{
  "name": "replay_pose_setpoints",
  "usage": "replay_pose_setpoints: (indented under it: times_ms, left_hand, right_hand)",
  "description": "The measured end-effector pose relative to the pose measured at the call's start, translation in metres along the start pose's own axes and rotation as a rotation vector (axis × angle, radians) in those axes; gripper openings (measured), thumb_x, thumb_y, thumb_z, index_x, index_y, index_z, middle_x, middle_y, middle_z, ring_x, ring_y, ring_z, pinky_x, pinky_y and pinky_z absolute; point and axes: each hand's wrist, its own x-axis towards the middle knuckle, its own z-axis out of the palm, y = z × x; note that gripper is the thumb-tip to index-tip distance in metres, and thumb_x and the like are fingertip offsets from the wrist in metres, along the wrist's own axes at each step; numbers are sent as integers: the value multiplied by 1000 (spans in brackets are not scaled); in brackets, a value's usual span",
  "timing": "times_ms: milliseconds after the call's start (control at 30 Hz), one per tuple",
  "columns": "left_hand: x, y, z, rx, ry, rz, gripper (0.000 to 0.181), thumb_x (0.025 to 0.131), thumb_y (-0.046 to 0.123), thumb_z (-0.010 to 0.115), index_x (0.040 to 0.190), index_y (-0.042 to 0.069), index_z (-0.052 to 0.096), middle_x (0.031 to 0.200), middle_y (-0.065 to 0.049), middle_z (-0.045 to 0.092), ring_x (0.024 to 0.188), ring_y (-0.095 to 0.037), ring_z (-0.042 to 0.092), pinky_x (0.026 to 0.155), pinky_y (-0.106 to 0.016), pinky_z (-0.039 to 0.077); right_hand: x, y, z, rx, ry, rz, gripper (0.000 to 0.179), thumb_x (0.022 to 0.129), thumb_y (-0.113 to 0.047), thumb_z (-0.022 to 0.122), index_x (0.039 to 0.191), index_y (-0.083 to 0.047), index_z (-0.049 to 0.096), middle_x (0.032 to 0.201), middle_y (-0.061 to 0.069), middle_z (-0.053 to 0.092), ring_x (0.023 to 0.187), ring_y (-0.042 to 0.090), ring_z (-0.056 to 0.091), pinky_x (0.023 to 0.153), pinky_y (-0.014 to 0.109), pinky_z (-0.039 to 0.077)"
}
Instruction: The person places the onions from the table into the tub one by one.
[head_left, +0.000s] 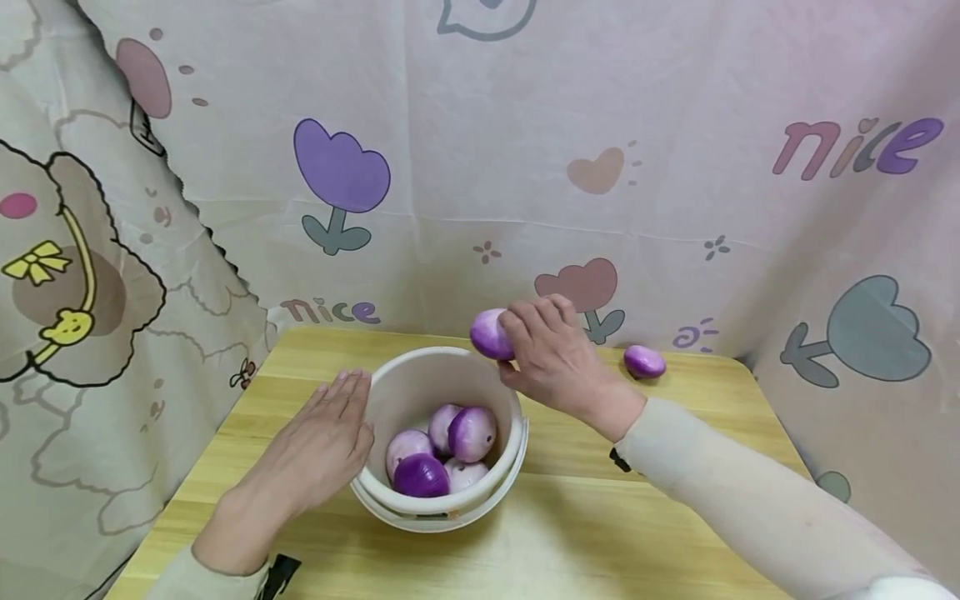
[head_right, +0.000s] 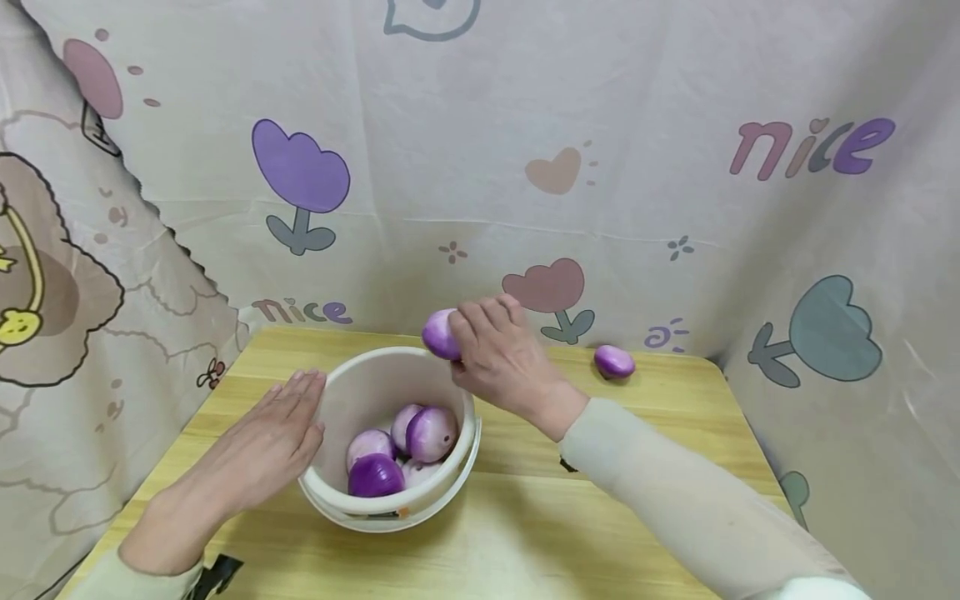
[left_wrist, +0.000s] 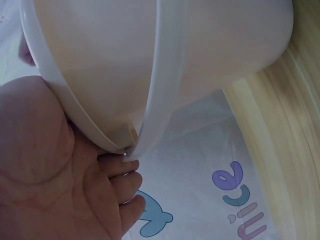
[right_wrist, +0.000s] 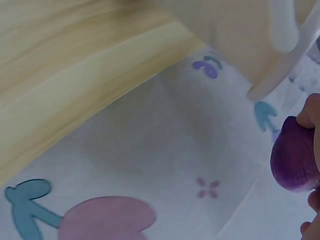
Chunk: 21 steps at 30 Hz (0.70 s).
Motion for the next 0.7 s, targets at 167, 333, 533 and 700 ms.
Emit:
replay_pose_setpoints:
  times_ms: [167,333,533,700]
  left_hand:
    - [1,0,2,-9,-1,-2,64,110,25,44,160,-12,30,168,-30,29,156,-48,28,130,-63,23]
    - [0,0,1,-18,2,-5,63,110,25,44,160,-12,30,168,-30,29,157,-48,28,130,-63,23]
    - [1,0,3,-34,4,-6,64,110,26,43,161,-11,29,168,-30,29,156,-48,29,129,-64,24]
    - [1,0,3,-39,-1,-12,64,111,26,43,161,-11,28,168,-30,28,157,-48,27,130,-63,23]
  right_hand:
    - [11,-13,-3,27,-23,-124,52,85,-39,72,123,-7,55,120,10,65,107,31,60,100,47,51]
    - [15,-21,0,18,-57,-218,51,94,-49,65,125,-8,58,122,9,67,112,30,61,104,46,50]
    - [12,-27,7,1,-132,-274,57,98,-57,62,128,-9,59,126,7,66,115,30,60,107,45,47]
    - [11,-28,11,28,-219,-282,61,94,-56,68,132,-10,56,130,6,63,116,29,57,107,45,45]
